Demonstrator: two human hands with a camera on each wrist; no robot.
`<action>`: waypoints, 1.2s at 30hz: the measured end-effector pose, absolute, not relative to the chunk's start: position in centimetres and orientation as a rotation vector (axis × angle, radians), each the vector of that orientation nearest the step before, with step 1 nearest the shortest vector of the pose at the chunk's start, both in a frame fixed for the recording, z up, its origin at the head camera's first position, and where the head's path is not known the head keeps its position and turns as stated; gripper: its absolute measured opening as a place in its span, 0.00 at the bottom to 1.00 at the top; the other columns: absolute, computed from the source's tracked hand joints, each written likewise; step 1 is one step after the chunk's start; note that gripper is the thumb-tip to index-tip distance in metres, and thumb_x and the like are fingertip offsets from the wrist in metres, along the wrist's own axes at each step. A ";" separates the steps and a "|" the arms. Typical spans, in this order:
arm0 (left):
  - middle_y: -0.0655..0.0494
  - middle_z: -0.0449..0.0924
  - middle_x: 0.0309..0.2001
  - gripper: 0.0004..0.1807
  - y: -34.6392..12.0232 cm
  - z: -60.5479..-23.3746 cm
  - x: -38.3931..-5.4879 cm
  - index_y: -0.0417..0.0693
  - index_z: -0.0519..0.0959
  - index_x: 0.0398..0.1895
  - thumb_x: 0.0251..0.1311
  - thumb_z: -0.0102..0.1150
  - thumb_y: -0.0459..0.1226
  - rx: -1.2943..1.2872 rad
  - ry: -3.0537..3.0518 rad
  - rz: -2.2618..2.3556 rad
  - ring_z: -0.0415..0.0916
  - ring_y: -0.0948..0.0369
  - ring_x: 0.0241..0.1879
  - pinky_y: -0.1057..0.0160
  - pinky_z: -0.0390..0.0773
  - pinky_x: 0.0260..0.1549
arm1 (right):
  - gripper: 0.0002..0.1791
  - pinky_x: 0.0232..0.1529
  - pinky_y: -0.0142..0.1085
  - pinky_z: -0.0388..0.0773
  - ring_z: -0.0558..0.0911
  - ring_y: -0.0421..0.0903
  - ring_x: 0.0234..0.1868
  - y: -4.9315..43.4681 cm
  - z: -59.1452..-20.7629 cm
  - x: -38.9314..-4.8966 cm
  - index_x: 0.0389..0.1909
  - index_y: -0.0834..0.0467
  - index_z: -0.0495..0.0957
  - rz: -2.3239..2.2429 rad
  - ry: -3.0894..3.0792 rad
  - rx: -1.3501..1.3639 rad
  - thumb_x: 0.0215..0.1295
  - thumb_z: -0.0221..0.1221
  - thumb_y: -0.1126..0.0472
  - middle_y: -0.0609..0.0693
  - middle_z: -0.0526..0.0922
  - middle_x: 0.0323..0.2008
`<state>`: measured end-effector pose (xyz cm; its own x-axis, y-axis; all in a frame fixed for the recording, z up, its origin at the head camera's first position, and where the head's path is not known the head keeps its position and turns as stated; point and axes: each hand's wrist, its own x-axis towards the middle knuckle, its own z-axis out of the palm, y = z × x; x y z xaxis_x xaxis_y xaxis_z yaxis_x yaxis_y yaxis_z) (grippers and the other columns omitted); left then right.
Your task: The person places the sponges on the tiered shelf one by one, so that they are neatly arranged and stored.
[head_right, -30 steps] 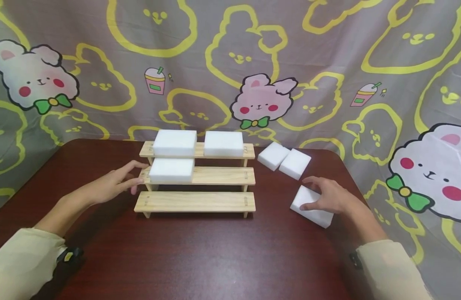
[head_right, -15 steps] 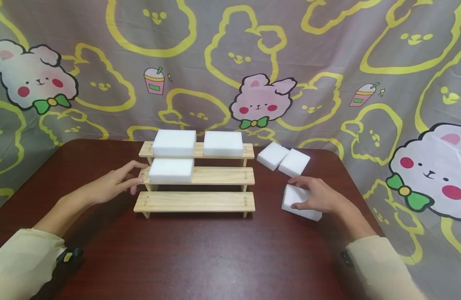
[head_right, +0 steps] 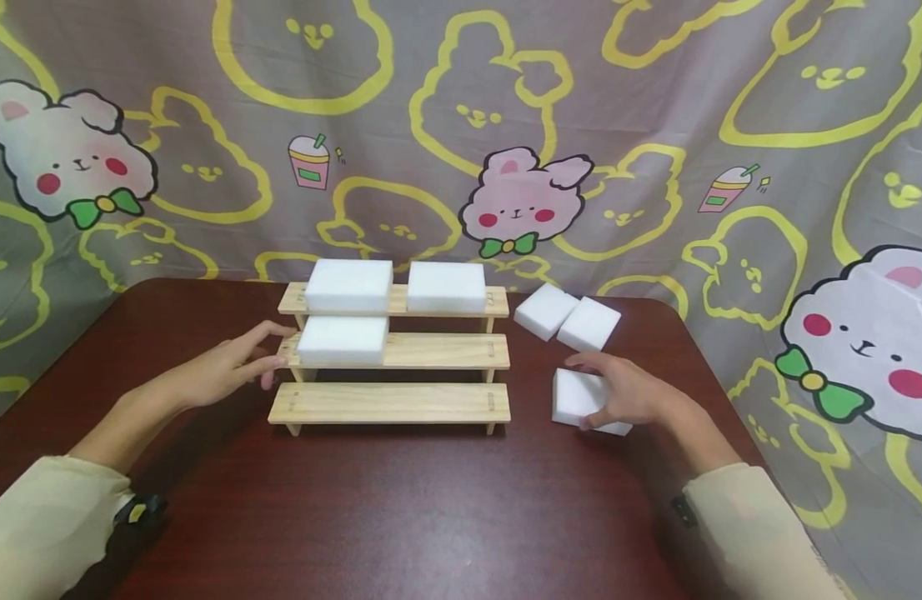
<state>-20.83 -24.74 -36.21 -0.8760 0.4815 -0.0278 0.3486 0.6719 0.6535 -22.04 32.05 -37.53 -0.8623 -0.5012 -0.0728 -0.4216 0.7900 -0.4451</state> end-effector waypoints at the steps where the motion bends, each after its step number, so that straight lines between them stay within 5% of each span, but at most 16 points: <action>1: 0.52 0.78 0.26 0.24 -24.8 -36.2 -20.8 0.42 0.60 0.71 0.80 0.51 0.41 0.672 2.687 0.992 0.68 0.56 0.25 0.61 0.64 0.28 | 0.48 0.48 0.48 0.73 0.78 0.53 0.50 32.2 -37.5 -22.1 0.66 0.60 0.74 -0.621 2.786 -0.720 0.42 0.84 0.56 0.60 0.81 0.58; 19: 0.49 0.78 0.26 0.25 -24.7 -36.2 -20.8 0.42 0.59 0.72 0.81 0.50 0.43 0.644 2.679 0.988 0.68 0.54 0.26 0.60 0.64 0.28 | 0.37 0.39 0.43 0.76 0.79 0.51 0.43 31.9 -36.1 -21.8 0.61 0.62 0.76 -0.624 2.967 -0.771 0.49 0.80 0.58 0.57 0.83 0.50; 27: 0.54 0.78 0.26 0.24 -24.7 -36.3 -20.8 0.43 0.60 0.72 0.81 0.49 0.43 0.663 2.715 0.944 0.74 0.54 0.31 0.56 0.69 0.41 | 0.34 0.41 0.47 0.77 0.81 0.53 0.43 31.3 -35.4 -21.5 0.60 0.59 0.79 -0.662 3.041 -0.802 0.52 0.78 0.55 0.56 0.84 0.46; 36: 0.55 0.77 0.26 0.24 -24.7 -36.2 -20.7 0.44 0.60 0.72 0.81 0.50 0.42 0.653 2.706 0.971 0.72 0.53 0.29 0.60 0.68 0.37 | 0.33 0.38 0.44 0.76 0.81 0.51 0.40 30.3 -34.2 -21.1 0.59 0.57 0.78 -0.740 3.061 -0.864 0.51 0.78 0.58 0.55 0.84 0.45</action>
<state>-20.71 -24.74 -36.22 -0.8841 0.4663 -0.0322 0.3394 0.6878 0.6417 -21.08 30.27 -34.17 -0.8528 -0.4661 0.2358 -0.5223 0.7582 -0.3902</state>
